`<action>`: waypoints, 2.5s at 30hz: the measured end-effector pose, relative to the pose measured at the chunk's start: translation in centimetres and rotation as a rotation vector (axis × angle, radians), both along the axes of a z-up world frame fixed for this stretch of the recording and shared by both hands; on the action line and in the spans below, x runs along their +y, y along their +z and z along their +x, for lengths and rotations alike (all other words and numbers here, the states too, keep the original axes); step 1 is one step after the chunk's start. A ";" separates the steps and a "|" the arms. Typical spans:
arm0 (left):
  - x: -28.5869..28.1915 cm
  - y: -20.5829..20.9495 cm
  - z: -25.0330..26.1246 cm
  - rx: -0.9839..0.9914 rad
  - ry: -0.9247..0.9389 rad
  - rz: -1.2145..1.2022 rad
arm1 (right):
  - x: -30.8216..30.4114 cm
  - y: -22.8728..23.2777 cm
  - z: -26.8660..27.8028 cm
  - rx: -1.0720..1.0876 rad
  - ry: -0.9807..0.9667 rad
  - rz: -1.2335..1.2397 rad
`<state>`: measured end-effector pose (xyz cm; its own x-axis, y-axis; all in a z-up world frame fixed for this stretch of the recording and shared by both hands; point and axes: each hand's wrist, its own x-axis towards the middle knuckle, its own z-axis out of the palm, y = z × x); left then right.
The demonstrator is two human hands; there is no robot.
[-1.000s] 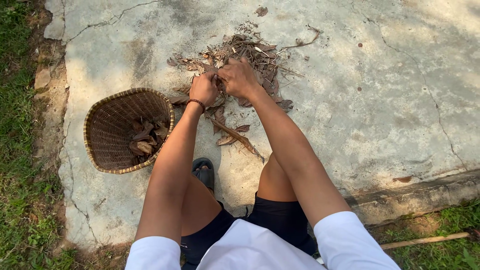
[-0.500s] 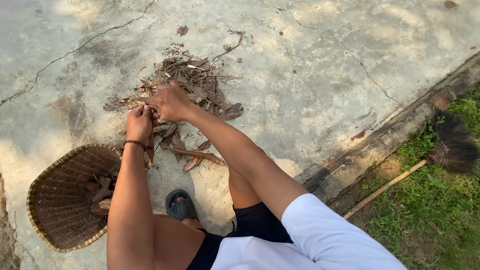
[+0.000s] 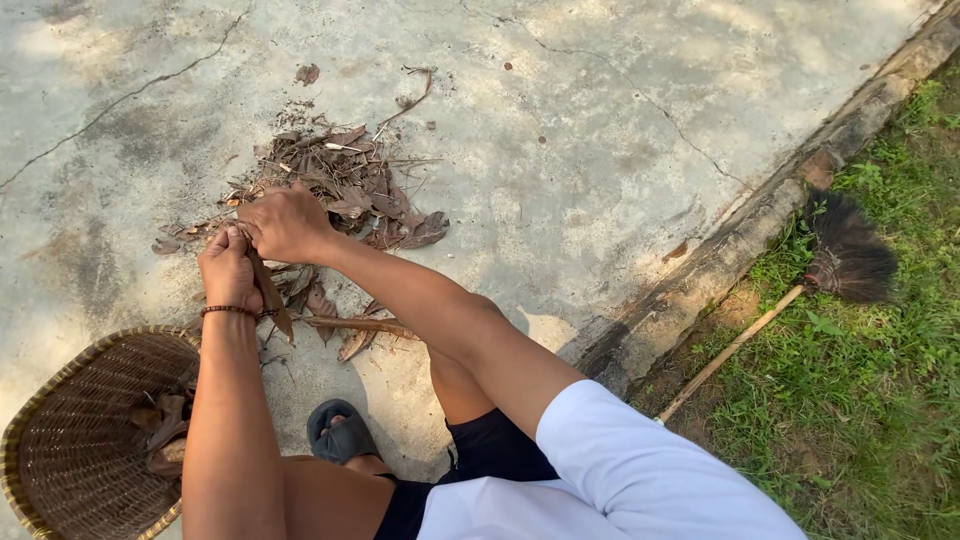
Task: Gathering and breaking down dry leaves into a woven basket.
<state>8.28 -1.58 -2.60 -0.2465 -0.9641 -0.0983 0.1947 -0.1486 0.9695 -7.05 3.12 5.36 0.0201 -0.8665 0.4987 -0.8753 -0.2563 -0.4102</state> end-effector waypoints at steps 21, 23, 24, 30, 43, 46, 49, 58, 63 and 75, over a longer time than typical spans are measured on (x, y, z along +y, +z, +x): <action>5.7 6.5 2.1 -1.367 -0.073 -1.098 | 2.4 3.7 -0.9 0.333 0.246 0.570; 5.3 5.8 2.5 -1.399 -0.110 -1.146 | 2.3 3.6 -0.8 0.345 0.242 0.609; 5.0 5.5 2.6 -1.433 -0.142 -1.193 | 2.2 3.6 -0.8 0.357 0.243 0.646; 5.7 5.0 2.9 -1.496 -0.262 -1.395 | 2.6 2.3 -0.4 0.459 0.283 0.672; 6.7 4.5 1.8 -1.746 -0.176 -1.428 | -0.2 -3.3 -0.6 0.439 0.338 0.633; 6.0 3.7 2.8 -1.862 -0.232 -1.357 | 0.9 -1.8 0.4 0.533 0.360 0.613; 4.6 2.7 5.2 -2.107 -0.384 -1.077 | 1.2 -1.8 1.2 0.315 0.468 0.649; 2.4 2.9 13.6 -1.138 0.609 -0.301 | 2.4 -0.1 -2.9 0.208 0.443 0.560; 3.0 2.8 15.9 -0.362 0.996 0.127 | 0.7 -4.2 -4.4 -0.048 0.170 0.371; 1.6 -1.3 17.5 0.574 1.190 0.068 | -0.2 -2.2 2.8 -0.897 0.161 0.465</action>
